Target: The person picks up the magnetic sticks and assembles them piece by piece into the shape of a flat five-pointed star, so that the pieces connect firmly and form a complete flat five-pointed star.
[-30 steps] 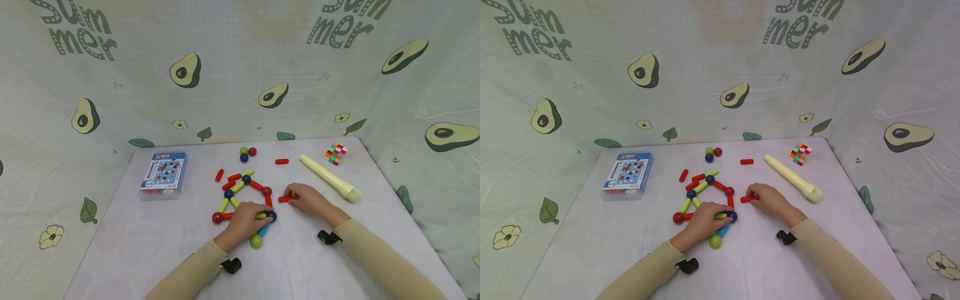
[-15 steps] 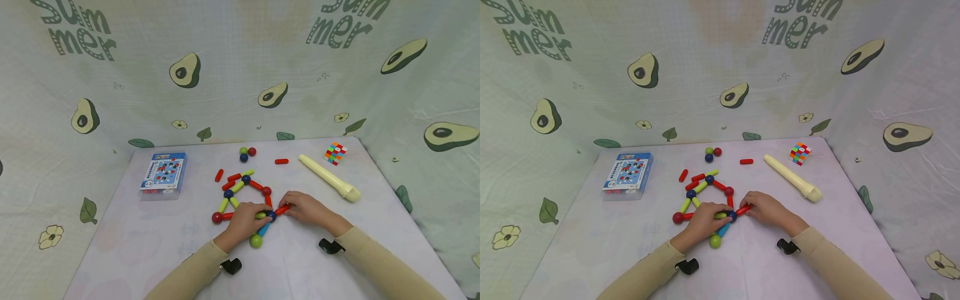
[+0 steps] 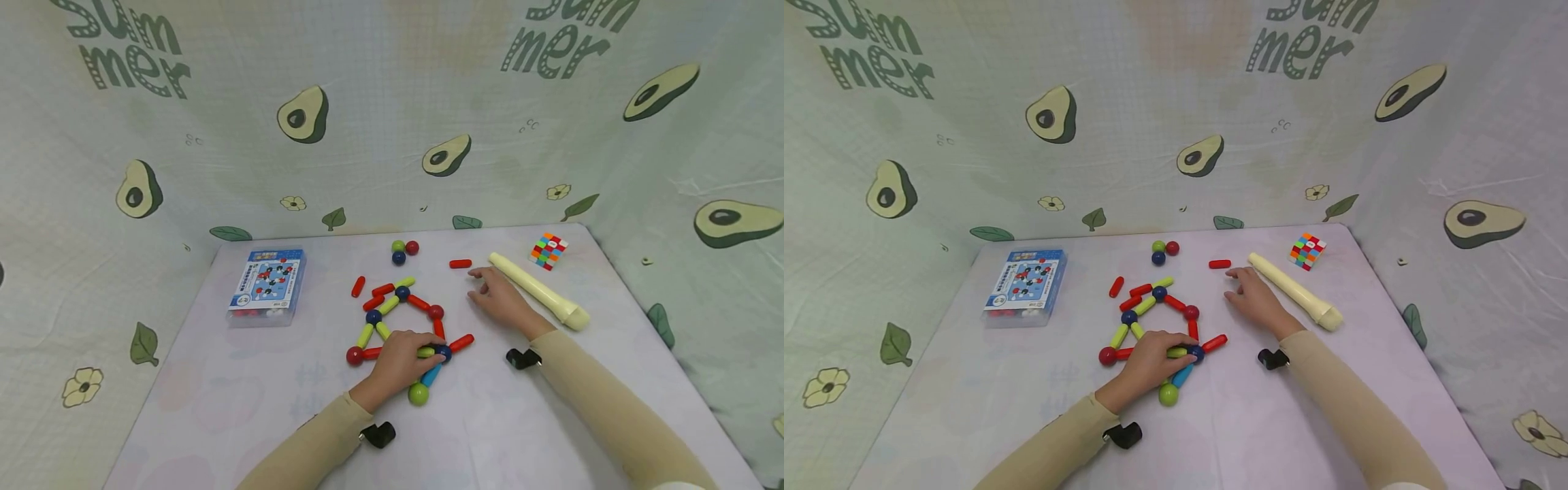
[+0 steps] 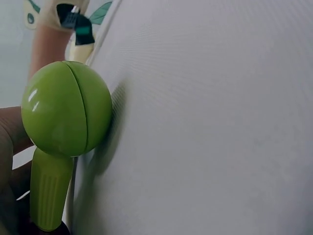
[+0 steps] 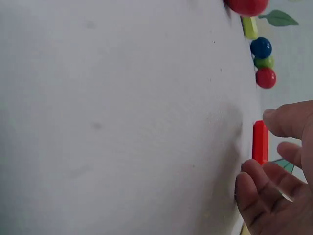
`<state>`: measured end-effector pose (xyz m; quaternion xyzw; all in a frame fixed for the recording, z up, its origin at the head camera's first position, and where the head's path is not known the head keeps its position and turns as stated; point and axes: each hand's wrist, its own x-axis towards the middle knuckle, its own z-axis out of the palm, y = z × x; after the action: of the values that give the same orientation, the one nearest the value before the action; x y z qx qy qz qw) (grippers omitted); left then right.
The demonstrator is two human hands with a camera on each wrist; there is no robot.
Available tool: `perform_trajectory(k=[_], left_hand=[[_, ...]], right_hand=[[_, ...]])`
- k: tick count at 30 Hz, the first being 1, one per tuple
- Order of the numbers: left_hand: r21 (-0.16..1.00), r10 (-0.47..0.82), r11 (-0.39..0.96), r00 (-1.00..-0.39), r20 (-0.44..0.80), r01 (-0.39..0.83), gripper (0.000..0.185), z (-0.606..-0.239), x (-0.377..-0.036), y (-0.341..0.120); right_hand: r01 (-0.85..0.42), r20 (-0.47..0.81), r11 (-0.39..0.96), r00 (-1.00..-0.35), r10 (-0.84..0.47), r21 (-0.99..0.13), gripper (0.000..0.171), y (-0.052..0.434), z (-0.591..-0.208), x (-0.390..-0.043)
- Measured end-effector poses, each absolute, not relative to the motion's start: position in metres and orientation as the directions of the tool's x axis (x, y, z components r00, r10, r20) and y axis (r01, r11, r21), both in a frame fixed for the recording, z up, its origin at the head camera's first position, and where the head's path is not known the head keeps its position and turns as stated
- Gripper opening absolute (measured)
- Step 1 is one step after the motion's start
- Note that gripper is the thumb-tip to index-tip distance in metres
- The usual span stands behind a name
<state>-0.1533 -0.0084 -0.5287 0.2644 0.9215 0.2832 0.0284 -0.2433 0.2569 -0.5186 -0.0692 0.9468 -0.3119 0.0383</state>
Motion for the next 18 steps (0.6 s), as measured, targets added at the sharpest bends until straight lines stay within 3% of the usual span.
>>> perform_trajectory(k=[4, 8, 18], left_hand=[[0.540, 0.504, 0.698, -0.858, 0.096, 0.470, 0.033, -0.529, -0.154, -0.008], [0.541, 0.505, 0.698, -0.858, 0.094, 0.470, 0.033, -0.529, -0.154, -0.007], [0.542, 0.501, 0.700, -0.860, 0.092, 0.465, 0.033, -0.531, -0.154, -0.007]], right_hand=[[-0.067, -0.047, 0.822, -0.993, -0.113, -0.566, 0.064, 0.255, -0.521, -0.265], [-0.109, -0.042, 0.859, -0.988, -0.150, -0.501, 0.065, 0.252, -0.520, -0.280], [-0.135, -0.028, 0.906, -0.987, -0.159, -0.402, 0.027, 0.241, -0.516, -0.276]])
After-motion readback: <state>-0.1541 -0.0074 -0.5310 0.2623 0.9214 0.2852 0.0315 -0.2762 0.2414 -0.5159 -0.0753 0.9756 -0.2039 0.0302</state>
